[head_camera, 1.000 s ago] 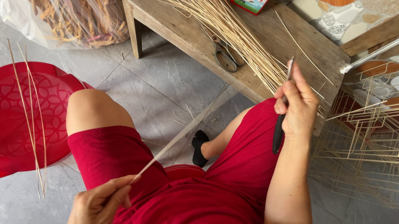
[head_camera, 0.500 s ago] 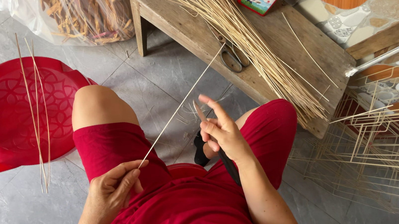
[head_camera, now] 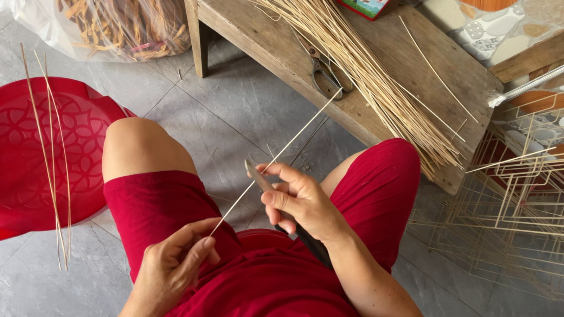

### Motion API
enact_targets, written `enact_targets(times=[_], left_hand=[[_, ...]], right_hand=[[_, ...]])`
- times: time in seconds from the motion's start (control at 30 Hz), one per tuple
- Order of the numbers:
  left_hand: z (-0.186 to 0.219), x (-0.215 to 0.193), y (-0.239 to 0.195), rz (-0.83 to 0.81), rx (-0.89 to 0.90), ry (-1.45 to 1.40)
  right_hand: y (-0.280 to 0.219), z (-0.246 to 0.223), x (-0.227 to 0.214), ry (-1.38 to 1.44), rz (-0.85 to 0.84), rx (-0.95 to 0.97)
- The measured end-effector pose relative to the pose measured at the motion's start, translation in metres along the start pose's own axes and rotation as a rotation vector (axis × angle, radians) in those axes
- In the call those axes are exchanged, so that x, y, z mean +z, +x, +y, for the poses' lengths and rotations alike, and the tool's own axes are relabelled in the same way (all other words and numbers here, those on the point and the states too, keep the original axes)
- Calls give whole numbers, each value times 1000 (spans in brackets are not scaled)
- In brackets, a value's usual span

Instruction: The person sits on a low chair and uses a knife to sharpen the ends of thin bamboo sticks. They hold each stick with the left hand and scrape the tip with the knife in the right hand, then place the sharpened sticks on a red plastic chair beside them.

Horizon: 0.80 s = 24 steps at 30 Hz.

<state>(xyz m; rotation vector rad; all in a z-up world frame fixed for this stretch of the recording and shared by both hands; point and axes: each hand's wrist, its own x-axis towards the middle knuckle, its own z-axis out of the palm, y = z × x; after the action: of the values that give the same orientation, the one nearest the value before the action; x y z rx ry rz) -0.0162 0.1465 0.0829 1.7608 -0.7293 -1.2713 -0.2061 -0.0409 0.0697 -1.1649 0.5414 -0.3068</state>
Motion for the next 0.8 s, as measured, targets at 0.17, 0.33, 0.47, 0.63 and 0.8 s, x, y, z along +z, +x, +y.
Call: enact_targets(times=[0.17,0.33,0.47,0.63,0.8], left_hand=[[10,13,8,33,163,40],[4,9,7,65,179,104],[-4,3,1,67,214,120],[-11,-3,-3,71,178,135],[-18,-8,-7,67,241,138]], right_hand=[[-10,-7,9,-61,-18,28],[-8,-13,-1,-78,68,-49],[-6,-20,-13,-29,85,-105],[-5,-30,-25,-26,143,-98],[-4,-35,-41,-35,245,-95]])
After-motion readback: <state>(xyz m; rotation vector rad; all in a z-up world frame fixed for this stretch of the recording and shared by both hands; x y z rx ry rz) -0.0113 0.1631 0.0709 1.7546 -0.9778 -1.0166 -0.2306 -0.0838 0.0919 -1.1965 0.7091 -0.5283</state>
